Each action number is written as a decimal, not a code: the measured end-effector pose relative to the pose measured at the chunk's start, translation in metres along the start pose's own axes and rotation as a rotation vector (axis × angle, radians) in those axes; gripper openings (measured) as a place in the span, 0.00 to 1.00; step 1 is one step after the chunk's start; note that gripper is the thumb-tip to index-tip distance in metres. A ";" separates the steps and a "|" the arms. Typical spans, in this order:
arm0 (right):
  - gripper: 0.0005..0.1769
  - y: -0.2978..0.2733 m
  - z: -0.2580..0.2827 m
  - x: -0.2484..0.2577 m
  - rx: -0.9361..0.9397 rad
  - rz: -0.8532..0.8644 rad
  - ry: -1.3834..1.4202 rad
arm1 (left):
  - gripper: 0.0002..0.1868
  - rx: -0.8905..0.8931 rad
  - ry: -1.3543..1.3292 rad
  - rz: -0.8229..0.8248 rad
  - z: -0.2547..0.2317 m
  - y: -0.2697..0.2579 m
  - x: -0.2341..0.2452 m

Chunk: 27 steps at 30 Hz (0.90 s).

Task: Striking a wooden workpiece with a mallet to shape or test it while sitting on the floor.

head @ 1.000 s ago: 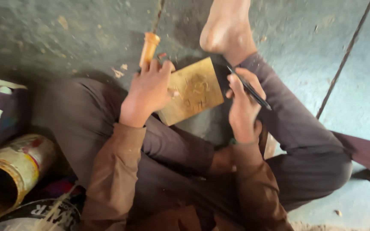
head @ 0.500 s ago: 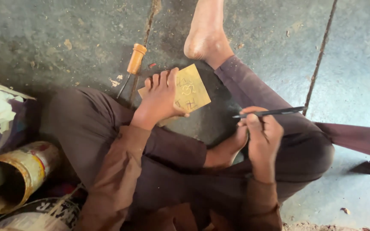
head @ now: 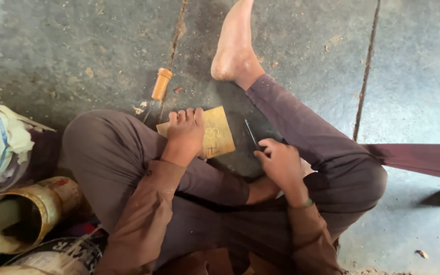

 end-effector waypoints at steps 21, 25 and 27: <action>0.43 0.238 0.115 0.053 0.814 -0.296 0.086 | 0.28 0.209 -0.301 0.260 0.127 0.094 0.062; 0.59 0.236 0.127 0.073 0.765 -0.354 0.183 | 0.23 0.104 -0.476 0.196 0.103 0.076 0.120; 0.57 0.220 0.142 0.060 0.716 -0.358 0.203 | 0.21 0.012 -0.765 0.053 0.096 0.057 0.149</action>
Point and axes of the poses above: each hand's wrist, its own y-axis towards the middle knuckle, its own x-axis out of the back of the hand, z = x × y, the point moved 4 cm from there along y, towards the middle knuckle, and after that the axes turned 15 degrees about z, right-handed, at the moved point
